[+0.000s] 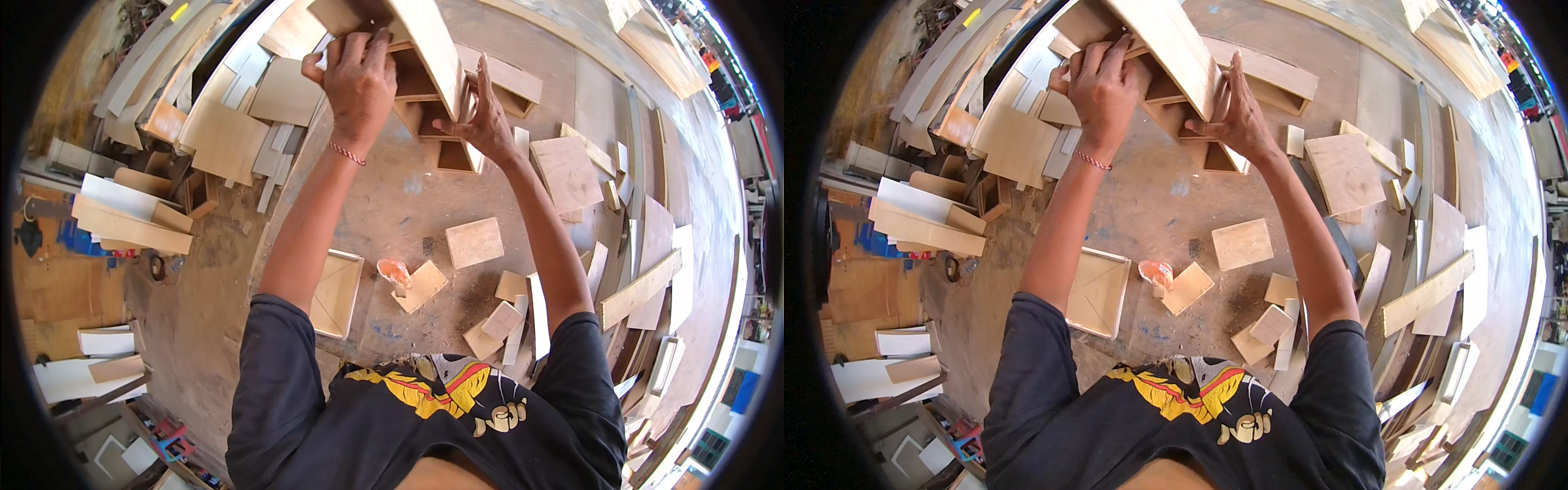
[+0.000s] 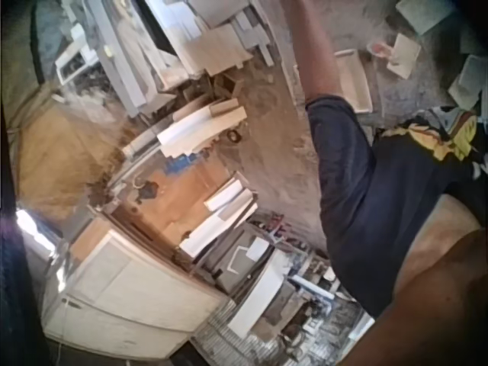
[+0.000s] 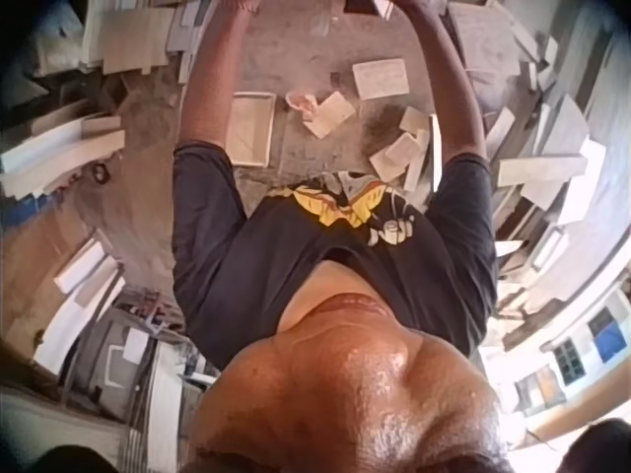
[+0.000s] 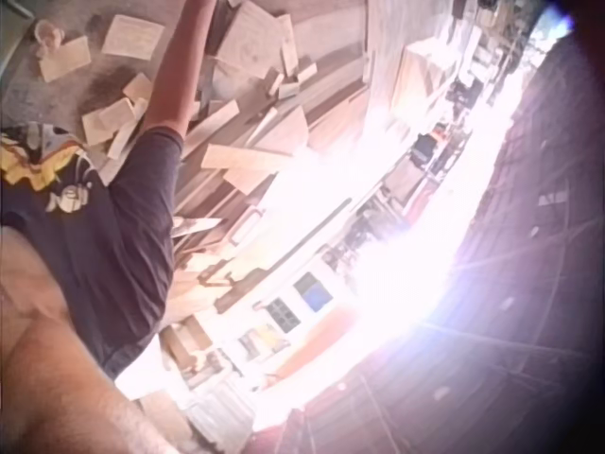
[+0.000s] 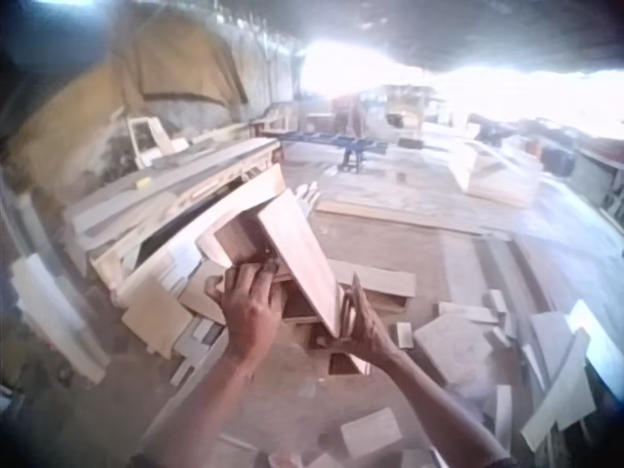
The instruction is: The person assembles a small wooden shelf by fitting wooden panels together, applying glue, and checking the alignment of the pieces on a workbench.
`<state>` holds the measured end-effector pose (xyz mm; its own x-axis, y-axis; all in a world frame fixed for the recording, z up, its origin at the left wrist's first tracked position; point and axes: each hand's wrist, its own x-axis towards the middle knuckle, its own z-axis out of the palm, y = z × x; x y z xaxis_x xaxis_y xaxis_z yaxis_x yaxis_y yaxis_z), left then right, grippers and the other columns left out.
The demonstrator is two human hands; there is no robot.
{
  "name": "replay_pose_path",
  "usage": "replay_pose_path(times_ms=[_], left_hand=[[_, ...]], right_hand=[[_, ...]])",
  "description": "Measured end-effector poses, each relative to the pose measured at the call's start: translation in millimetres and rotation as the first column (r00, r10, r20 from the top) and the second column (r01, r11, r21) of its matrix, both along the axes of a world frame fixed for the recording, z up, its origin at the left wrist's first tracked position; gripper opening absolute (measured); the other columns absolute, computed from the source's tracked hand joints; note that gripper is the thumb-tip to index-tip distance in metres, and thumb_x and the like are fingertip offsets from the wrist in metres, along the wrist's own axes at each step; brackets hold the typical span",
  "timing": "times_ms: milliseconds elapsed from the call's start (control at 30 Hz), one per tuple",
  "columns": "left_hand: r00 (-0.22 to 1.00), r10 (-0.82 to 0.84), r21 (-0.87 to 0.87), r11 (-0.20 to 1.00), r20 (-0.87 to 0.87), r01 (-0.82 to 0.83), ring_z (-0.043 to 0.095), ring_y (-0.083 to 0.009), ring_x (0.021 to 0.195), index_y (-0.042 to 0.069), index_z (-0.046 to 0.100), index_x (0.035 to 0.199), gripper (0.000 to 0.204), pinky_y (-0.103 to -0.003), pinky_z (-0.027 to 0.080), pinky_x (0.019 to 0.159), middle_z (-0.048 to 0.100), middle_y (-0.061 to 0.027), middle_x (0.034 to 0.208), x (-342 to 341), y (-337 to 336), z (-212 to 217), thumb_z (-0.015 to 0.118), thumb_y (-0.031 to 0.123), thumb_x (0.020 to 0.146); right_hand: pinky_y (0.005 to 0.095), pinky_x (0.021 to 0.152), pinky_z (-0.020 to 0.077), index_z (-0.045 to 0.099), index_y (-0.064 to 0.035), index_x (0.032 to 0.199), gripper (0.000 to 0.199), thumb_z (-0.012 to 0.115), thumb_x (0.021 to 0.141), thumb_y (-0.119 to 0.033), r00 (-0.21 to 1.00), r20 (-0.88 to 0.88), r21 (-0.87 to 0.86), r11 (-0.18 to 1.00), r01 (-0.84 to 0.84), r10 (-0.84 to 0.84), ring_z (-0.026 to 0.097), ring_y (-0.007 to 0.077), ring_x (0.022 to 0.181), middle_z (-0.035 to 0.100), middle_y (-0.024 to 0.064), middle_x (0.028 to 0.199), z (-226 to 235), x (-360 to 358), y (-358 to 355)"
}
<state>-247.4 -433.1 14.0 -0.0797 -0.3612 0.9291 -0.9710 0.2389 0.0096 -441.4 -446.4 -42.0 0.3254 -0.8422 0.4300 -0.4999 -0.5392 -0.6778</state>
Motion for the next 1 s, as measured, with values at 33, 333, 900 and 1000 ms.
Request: replay_pose_path(times_ms=[33,333,900,1000], left_hand=[[0.999,-0.017,-0.018,1.0,0.034,0.018,0.048,-0.0152,0.082,0.011,0.062,0.088,0.022,-0.041,0.022,0.08,0.052,0.0018,0.082,-5,0,3,0.063,0.01,0.066],[0.963,-0.214,0.005,0.976,0.162,0.216,0.048,-0.0132,0.087,0.013,0.06,0.092,0.025,-0.04,0.02,0.084,0.054,0.0036,0.091,-45,24,13,0.063,0.01,0.068],[0.791,-0.159,0.773,0.171,-0.591,0.611,0.045,-0.0273,0.109,0.003,0.009,0.134,0.097,-0.036,0.037,0.091,0.03,-0.0153,0.133,-19,40,-121,0.072,0.012,0.062],[0.794,-0.13,0.797,0.038,-0.594,0.602,0.046,-0.0285,0.109,0.005,0.01,0.135,0.1,-0.035,0.037,0.092,0.029,-0.0146,0.134,-26,27,-125,0.074,0.012,0.059]], right_hand=[[0.038,0.098,0.032,-0.003,0.0021,0.134,0.122,0.08,0.053,-0.038,0.999,0.036,-0.002,1.0,0.003,-0.003,0.037,0.0355,0.117,0.031,0.0288,0.128,-6,-1,0],[0.0399,0.093,0.0392,-0.015,-0.0025,0.133,0.127,0.082,0.054,-0.029,0.982,0.185,0.101,0.995,0.021,-0.04,0.04,0.0352,0.114,0.036,0.0272,0.125,-27,-28,19],[0.0367,0.103,0.0234,-0.011,0.0003,0.133,0.13,0.083,0.048,-0.026,0.999,0.036,0.15,0.989,0.0,-0.005,0.026,0.0328,0.125,0.02,0.024,0.136,-40,-63,29],[0.0352,0.104,0.022,-0.013,0.0012,0.132,0.131,0.084,0.047,-0.021,0.999,-0.049,0.119,0.993,0.026,-0.02,0.021,0.0331,0.127,0.017,0.0246,0.137,-69,-73,36]])
